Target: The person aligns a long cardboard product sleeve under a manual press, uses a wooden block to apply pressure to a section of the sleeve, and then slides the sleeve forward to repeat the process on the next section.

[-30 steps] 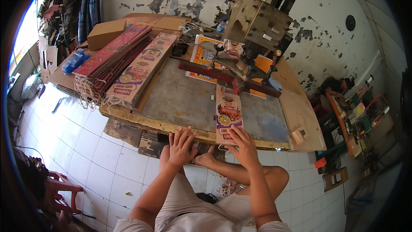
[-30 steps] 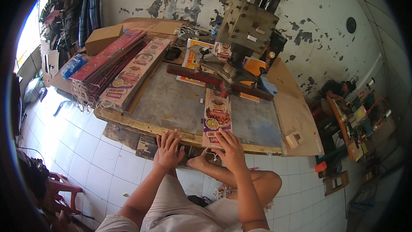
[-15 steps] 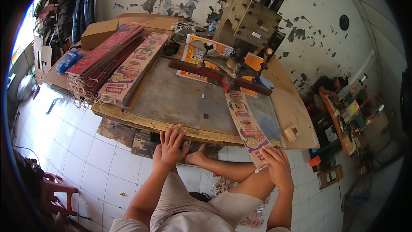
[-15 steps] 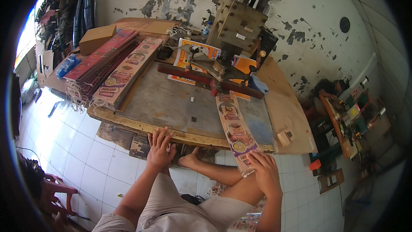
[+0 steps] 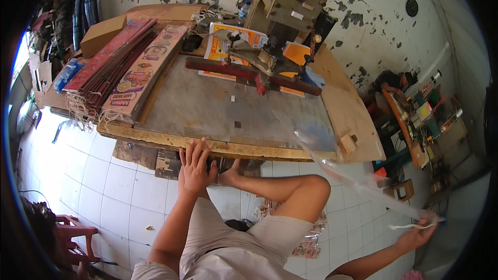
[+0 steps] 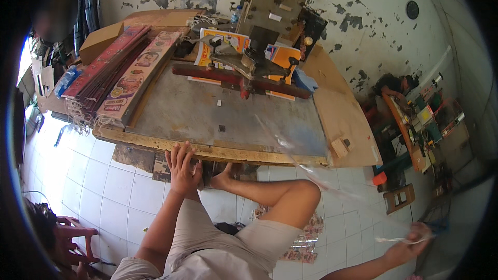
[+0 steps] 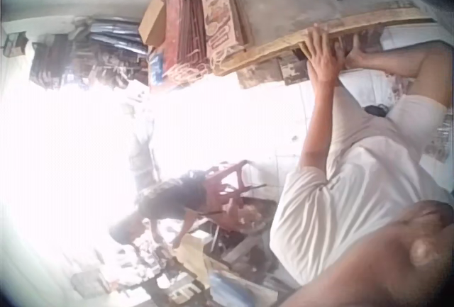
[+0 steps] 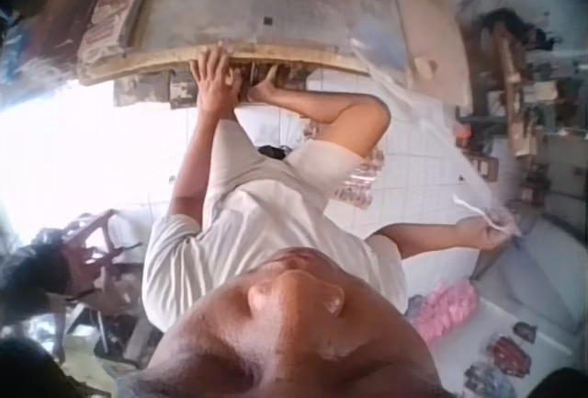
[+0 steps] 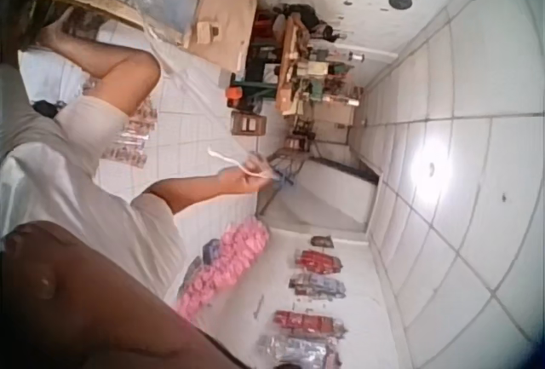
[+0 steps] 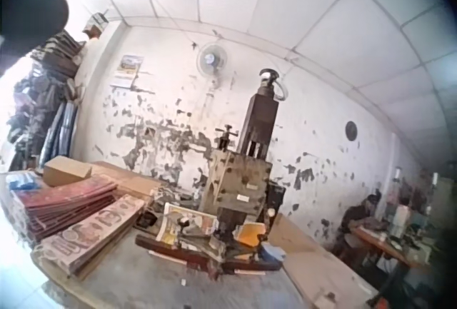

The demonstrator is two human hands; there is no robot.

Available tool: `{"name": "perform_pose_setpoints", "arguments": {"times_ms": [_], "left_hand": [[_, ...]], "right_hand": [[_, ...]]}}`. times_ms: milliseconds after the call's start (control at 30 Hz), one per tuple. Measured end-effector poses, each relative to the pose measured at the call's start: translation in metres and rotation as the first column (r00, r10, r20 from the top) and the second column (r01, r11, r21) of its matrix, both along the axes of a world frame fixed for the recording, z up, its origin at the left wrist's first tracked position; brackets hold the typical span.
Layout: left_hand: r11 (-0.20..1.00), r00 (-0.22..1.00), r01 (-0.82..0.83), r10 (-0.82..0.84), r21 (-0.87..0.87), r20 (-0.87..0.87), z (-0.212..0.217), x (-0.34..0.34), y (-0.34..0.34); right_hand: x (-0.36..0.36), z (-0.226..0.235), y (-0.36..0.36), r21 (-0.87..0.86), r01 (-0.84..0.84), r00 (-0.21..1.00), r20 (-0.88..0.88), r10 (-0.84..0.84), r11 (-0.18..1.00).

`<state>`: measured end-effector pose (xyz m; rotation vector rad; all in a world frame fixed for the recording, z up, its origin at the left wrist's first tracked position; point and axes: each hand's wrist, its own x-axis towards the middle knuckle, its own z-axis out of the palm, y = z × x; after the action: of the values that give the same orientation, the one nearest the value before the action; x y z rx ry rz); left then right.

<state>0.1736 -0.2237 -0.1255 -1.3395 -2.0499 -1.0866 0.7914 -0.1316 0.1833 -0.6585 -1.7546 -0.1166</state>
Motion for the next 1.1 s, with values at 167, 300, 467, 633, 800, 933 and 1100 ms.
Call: {"name": "perform_pose_setpoints", "arguments": {"times_ms": [167, 300, 467, 633, 800, 933, 1100], "left_hand": [[0.999, 0.999, 0.036, -0.036, 0.026, -0.001, -0.004, 0.017, 0.027], [0.993, 0.996, -0.026, 0.035, 0.111, -0.079, -0.012, 0.001, 0.021], [0.991, 0.989, -0.057, 0.073, 0.120, -0.132, -0.015, -0.007, 0.016], [0.991, 0.991, -0.036, 0.052, 0.130, -0.124, -0.015, -0.002, 0.020], [0.999, 0.984, -0.036, 0.042, 0.037, -0.175, -0.004, -0.005, 0.008], [0.999, 0.982, -0.037, 0.039, 0.013, -0.185, 0.003, -0.001, 0.009], [0.997, 0.987, -0.044, 0.035, -0.056, -0.156, 0.033, 0.002, -0.007]], "right_hand": [[0.132, 0.047, -0.051, 0.012, 0.394, 0.892, -0.244, -0.380, 0.919], [0.165, 0.046, -0.035, -0.118, 0.482, 0.831, -0.250, -0.496, 0.868], [0.119, -0.049, 0.001, -0.254, 0.762, 0.647, 0.251, -0.720, 0.596], [0.094, -0.371, 0.054, -0.609, 0.669, 0.741, 0.499, -0.450, 0.426], [-0.070, -0.590, -0.024, -0.944, 0.306, 0.899, 0.330, 0.287, 0.125], [-0.127, -0.579, -0.023, -0.942, 0.300, 0.915, 0.329, 0.235, 0.150], [-0.132, -0.521, 0.055, -0.764, 0.365, 0.866, 0.488, 0.108, 0.532]]}}
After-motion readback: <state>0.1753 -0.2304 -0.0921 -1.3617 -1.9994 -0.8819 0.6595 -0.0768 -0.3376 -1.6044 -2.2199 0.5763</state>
